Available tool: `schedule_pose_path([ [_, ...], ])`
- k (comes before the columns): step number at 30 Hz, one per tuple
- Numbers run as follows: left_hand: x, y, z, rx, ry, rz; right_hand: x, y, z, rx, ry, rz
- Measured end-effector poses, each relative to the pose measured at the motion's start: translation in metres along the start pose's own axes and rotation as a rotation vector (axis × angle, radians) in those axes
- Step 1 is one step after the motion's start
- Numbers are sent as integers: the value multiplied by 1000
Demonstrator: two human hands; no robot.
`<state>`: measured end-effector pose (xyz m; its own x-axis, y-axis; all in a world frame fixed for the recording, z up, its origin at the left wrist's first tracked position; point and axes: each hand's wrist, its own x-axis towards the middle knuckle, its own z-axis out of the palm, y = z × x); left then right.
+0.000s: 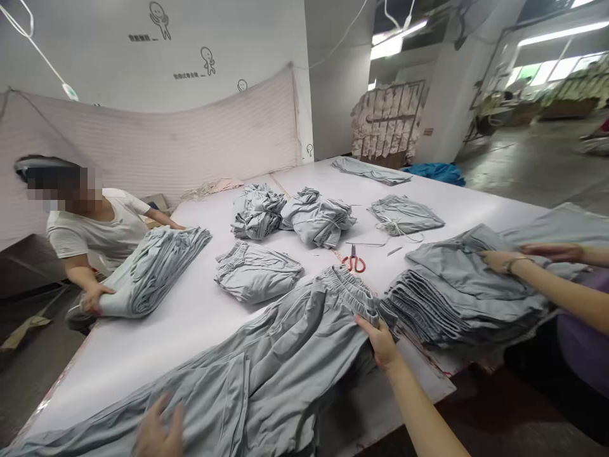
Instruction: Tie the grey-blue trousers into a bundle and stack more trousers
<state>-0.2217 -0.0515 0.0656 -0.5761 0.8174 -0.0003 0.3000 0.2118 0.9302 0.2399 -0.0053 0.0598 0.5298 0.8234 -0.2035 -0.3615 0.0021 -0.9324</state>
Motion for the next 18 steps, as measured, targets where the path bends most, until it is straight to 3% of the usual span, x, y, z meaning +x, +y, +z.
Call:
schedule_pose_path([
  [3, 5, 26, 77, 465, -473, 331, 2, 5, -2, -24, 57, -55],
  [6, 9, 49, 144, 632, -612, 459, 6, 11, -7, -105, 48, -80],
  [8, 11, 60, 171, 717, -624, 501, 8, 14, -12, -172, 38, -97],
  [11, 16, 71, 188, 866, -679, 531, 10, 14, -16, -218, 16, -90],
  [18, 18, 77, 191, 1109, -830, 592, 0, -15, -3, -73, -130, 43],
])
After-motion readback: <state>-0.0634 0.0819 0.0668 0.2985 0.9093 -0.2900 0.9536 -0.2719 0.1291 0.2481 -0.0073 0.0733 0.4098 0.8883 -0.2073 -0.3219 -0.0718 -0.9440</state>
